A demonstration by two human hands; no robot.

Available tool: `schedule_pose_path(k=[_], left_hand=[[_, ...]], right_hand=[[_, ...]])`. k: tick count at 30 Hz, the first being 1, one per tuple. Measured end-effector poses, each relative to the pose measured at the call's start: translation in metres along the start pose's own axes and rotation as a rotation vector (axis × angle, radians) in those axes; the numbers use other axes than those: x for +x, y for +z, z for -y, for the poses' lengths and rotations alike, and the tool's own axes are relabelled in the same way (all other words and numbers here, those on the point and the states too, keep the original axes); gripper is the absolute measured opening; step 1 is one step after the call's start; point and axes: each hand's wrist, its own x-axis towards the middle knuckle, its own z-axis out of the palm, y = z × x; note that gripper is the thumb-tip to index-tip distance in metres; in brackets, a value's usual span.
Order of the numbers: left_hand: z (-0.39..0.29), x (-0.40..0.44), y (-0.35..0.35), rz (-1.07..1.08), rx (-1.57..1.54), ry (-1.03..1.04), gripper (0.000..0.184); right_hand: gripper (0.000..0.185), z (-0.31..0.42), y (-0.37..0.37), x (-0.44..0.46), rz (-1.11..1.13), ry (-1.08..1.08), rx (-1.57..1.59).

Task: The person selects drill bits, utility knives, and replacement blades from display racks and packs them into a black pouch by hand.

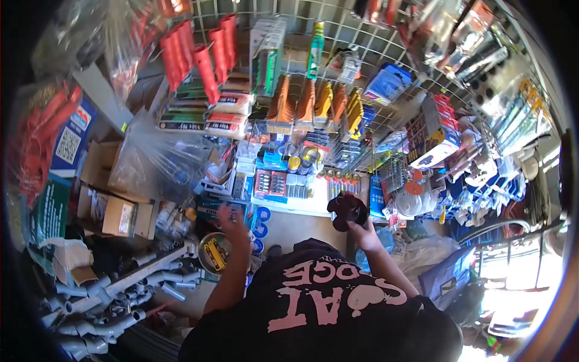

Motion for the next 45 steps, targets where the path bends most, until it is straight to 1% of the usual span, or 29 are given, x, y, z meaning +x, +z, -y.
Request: schedule_pose_path(k=[1, 2, 3, 4, 5, 6, 7, 9, 11, 13, 15, 17, 18, 19, 20, 23, 26, 28, 29, 30, 32, 33, 35, 37, 39, 41, 43, 44, 45], left_hand=[[-0.035, -0.003, 0.036, 0.191, -0.079, 0.187, 0.051], [-0.106, -0.008, 0.068, 0.334, -0.119, 0.266, 0.052], [-0.161, -0.007, 0.097, 0.422, -0.208, 0.268, 0.054], [-0.191, -0.002, 0.127, 0.458, -0.354, 0.377, 0.054], [-0.215, 0.016, 0.148, 0.516, -0.185, 0.471, 0.055], [-0.23, 0.033, 0.177, 0.518, -0.265, 0.488, 0.057], [-0.253, 0.046, 0.199, 0.475, -0.213, 0.562, 0.058], [-0.264, 0.089, 0.248, 0.411, -0.204, 0.635, 0.063], [-0.279, 0.12, 0.282, 0.266, -0.116, 0.716, 0.07], [-0.288, 0.139, 0.302, 0.199, 0.007, 0.736, 0.069], [-0.291, 0.151, 0.311, 0.215, 0.194, 0.768, 0.062], [-0.298, 0.141, 0.308, 0.231, 0.233, 0.716, 0.041], [-0.29, 0.147, 0.311, 0.237, 0.155, 0.713, 0.037], [-0.281, 0.153, 0.314, 0.242, 0.079, 0.706, 0.033], [-0.287, 0.146, 0.305, 0.234, 0.074, 0.731, 0.027], [-0.287, 0.139, 0.284, 0.194, 0.084, 0.908, 0.02], [-0.296, 0.115, 0.252, 0.291, 0.112, 0.765, 0.019], [-0.292, 0.109, 0.242, 0.326, 0.0, 0.787, 0.018], [-0.291, 0.107, 0.235, 0.342, -0.057, 0.797, 0.017], [-0.293, 0.106, 0.224, 0.342, 0.084, 0.896, 0.015], [-0.293, 0.106, 0.209, 0.461, -0.012, 0.779, 0.015], [-0.293, 0.105, 0.202, 0.523, -0.059, 0.721, 0.015], [-0.309, 0.087, 0.186, 0.666, -0.244, 0.42, 0.016], [-0.328, 0.059, 0.166, 0.862, -0.262, 0.325, 0.018], [-0.315, 0.029, 0.155, 1.035, -0.2, 0.274, 0.018], [-0.302, -0.031, 0.151, 1.17, -0.091, 0.164, 0.015], [-0.268, -0.074, 0.157, 1.424, -0.008, 0.245, 0.016], [-0.26, -0.09, 0.159, 1.457, 0.072, 0.289, 0.015], [-0.254, -0.105, 0.162, 1.487, 0.152, 0.334, 0.015]], right_hand=[[0.063, -0.003, -0.002, 0.0, -0.015, 0.02, 0.163], [0.064, 0.005, 0.008, 0.003, -0.036, -0.036, 0.256], [0.067, 0.011, 0.01, 0.005, -0.035, -0.065, 0.372], [0.07, 0.013, 0.008, 0.007, -0.029, -0.069, 0.469], [0.074, 0.015, 0.007, 0.008, -0.024, -0.074, 0.566], [0.074, 0.021, 0.009, 0.008, -0.055, -0.079, 0.573], [0.074, 0.027, 0.009, 0.001, -0.058, -0.098, 0.631], [0.072, 0.042, 0.004, -0.01, -0.052, -0.143, 0.743], [0.068, 0.039, -0.008, -0.03, -0.116, -0.193, 0.719], [0.07, 0.027, -0.024, -0.055, -0.159, -0.209, 0.772], [0.069, 0.012, -0.036, -0.086, -0.316, -0.204, 0.784], [0.065, -0.004, -0.045, -0.116, -0.385, -0.228, 0.823], [0.061, -0.015, -0.047, -0.129, -0.48, -0.238, 0.776], [0.061, -0.019, -0.049, -0.141, -0.507, -0.247, 0.755], [0.061, -0.022, -0.049, -0.152, -0.534, -0.253, 0.733], [0.061, -0.027, -0.054, -0.164, -0.561, -0.267, 0.718], [0.062, -0.029, -0.052, -0.161, -0.554, -0.28, 0.702], [0.062, -0.025, -0.052, -0.143, -0.543, -0.294, 0.652], [0.062, -0.023, -0.051, -0.136, -0.509, -0.286, 0.723], [0.061, -0.019, -0.051, -0.128, -0.474, -0.279, 0.792], [0.061, -0.007, -0.049, -0.11, -0.403, -0.244, 0.91], [0.062, 0.0, -0.047, -0.101, -0.365, -0.24, 0.907], [0.065, 0.015, -0.04, -0.081, -0.295, -0.229, 0.903], [0.072, 0.033, -0.032, -0.065, -0.24, -0.228, 0.887], [0.075, 0.053, -0.028, -0.051, -0.156, -0.243, 0.857], [0.09, 0.078, -0.016, -0.036, -0.048, -0.292, 0.821], [0.107, 0.094, -0.006, -0.027, -0.045, -0.319, 0.602], [0.118, 0.099, -0.003, -0.026, -0.121, -0.298, 0.516], [0.112, 0.098, -0.011, -0.028, -0.132, -0.292, 0.324]])
